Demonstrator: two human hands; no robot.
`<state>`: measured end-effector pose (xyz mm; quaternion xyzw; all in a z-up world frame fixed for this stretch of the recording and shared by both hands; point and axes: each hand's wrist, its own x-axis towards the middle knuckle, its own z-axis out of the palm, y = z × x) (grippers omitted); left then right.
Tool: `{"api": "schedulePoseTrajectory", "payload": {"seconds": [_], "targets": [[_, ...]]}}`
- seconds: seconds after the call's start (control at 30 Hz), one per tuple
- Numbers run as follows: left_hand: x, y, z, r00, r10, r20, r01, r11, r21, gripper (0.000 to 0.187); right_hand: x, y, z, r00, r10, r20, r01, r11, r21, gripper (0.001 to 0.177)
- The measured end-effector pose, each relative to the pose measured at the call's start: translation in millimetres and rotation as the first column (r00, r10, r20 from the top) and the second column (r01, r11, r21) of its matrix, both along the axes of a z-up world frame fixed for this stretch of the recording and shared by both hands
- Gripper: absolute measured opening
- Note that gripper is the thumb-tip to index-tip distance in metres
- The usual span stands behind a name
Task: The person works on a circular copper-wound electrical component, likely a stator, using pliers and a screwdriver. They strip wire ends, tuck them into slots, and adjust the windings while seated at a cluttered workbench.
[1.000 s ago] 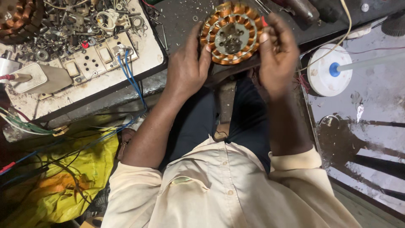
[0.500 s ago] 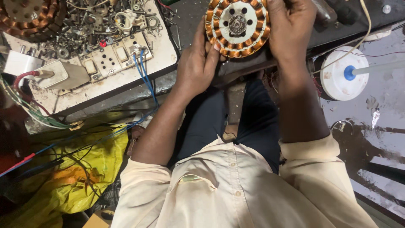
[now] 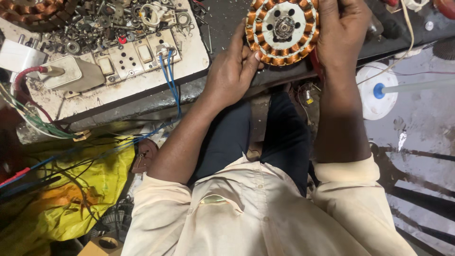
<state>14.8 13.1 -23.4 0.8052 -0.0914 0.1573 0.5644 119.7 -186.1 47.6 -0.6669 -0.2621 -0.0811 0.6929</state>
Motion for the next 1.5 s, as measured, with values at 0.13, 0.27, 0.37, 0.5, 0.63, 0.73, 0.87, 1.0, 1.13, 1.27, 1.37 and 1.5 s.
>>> {"api": "schedulePoseTrajectory", "payload": {"seconds": [0.13,0.27,0.37,0.5,0.63,0.73,0.87,1.0,1.13,1.27,1.37,1.5], "targets": [[-3,2,2,1.000,-0.015,0.024,0.016,0.999,-0.051,0.067,5,-6,1,0.999,-0.046,0.007,0.047,0.996,-0.074,0.021],[-4,3,4,0.991,-0.019,0.135,0.028,0.997,-0.067,0.065,7,-12,1,0.996,-0.076,-0.042,0.072,0.993,-0.095,0.023],[-5,3,5,0.992,-0.031,0.121,0.042,0.995,-0.089,0.063,5,-14,-2,0.996,-0.077,-0.038,0.074,0.993,-0.092,0.027],[-7,2,7,0.990,0.001,0.139,0.006,0.999,-0.048,0.062,-3,-16,-6,0.994,-0.099,-0.047,0.095,0.993,-0.072,0.028],[-10,0,11,0.993,0.027,0.114,-0.031,0.999,0.031,0.063,-4,-19,-11,0.994,-0.109,-0.001,0.109,0.993,-0.051,0.028],[-10,-3,11,0.991,0.026,0.132,-0.037,0.996,0.081,0.067,-4,-23,-21,0.994,-0.111,-0.009,0.111,0.994,0.001,0.027],[-11,-4,9,0.974,0.017,0.225,-0.055,0.985,0.164,0.067,-5,-32,-34,0.983,-0.178,-0.052,0.179,0.984,0.019,0.026],[-13,-5,7,0.979,0.001,0.203,-0.040,0.981,0.189,0.067,-8,-40,-38,0.989,-0.151,0.008,0.151,0.988,-0.039,0.027],[-13,-5,7,0.980,-0.001,0.200,-0.042,0.977,0.208,0.067,-11,-40,-37,0.990,-0.138,-0.018,0.138,0.990,-0.019,0.027],[-13,-6,8,0.980,-0.001,0.199,-0.041,0.977,0.208,0.069,-12,-39,-35,0.990,-0.116,-0.078,0.118,0.993,0.012,0.027],[-14,-6,9,0.979,0.008,0.206,-0.053,0.975,0.216,0.070,-13,-39,-34,0.991,-0.124,-0.054,0.124,0.992,-0.002,0.028],[-15,-6,9,0.979,0.014,0.204,-0.063,0.970,0.236,0.071,-15,-39,-33,0.993,-0.098,-0.067,0.100,0.995,0.024,0.027]]}}
